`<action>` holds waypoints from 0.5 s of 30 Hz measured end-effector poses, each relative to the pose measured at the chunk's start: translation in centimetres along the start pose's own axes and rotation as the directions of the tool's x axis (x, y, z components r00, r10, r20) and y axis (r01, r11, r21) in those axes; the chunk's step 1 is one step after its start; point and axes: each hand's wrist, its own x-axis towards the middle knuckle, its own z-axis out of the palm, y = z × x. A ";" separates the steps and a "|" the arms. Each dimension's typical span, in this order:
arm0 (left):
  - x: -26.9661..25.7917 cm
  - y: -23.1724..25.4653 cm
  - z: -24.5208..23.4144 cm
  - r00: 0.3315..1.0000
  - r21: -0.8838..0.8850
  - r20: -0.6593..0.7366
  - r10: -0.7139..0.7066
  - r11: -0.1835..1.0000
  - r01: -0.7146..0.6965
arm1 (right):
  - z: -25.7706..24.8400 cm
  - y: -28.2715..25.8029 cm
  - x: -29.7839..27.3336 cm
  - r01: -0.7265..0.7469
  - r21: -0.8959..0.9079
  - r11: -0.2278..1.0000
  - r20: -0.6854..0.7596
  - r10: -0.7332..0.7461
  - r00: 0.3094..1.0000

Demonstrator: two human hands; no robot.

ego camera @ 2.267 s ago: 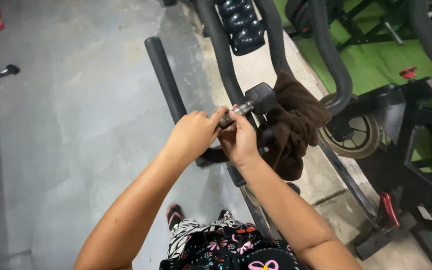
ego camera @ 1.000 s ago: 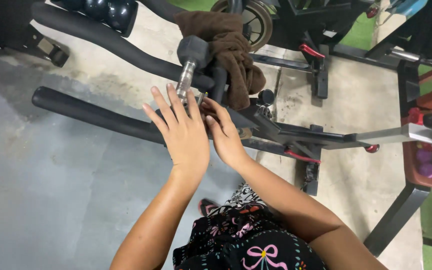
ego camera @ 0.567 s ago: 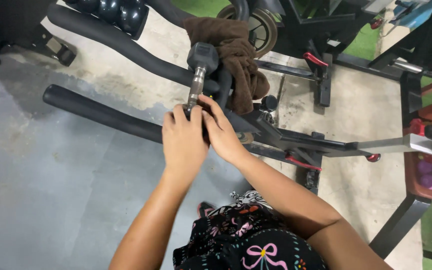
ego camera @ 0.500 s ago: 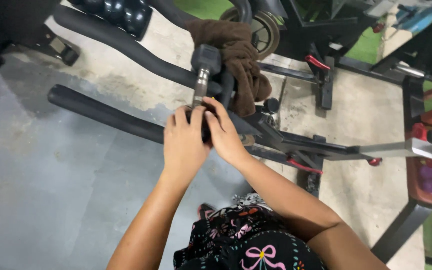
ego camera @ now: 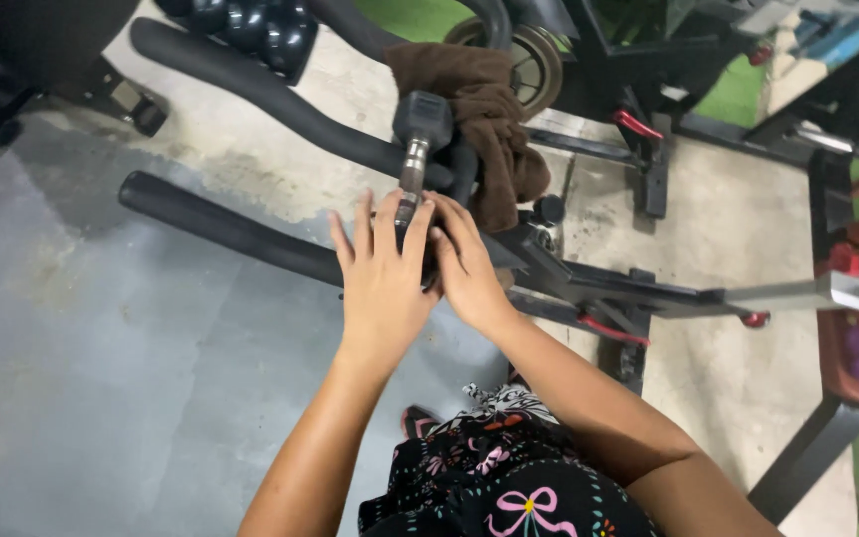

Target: Cleaning gym equipment including stationary bikes and a dumbbell using a spray bottle and cloth.

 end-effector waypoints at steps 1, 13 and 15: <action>0.0 0.4 0.0 1.000 -0.009 0.012 0.016 1.000 -0.016 | -0.1 -0.1 -0.5 -0.009 -0.004 1.000 -0.020 0.009 1.000; 0.2 7.6 5.7 0.950 0.116 0.184 0.251 0.955 -0.275 | -7.4 1.4 -7.1 -0.099 0.029 0.995 -0.200 0.103 0.974; 0.1 9.1 7.6 0.932 0.033 0.202 0.302 0.949 -0.314 | -9.3 2.0 -8.3 -0.126 0.009 0.992 -0.249 0.124 0.961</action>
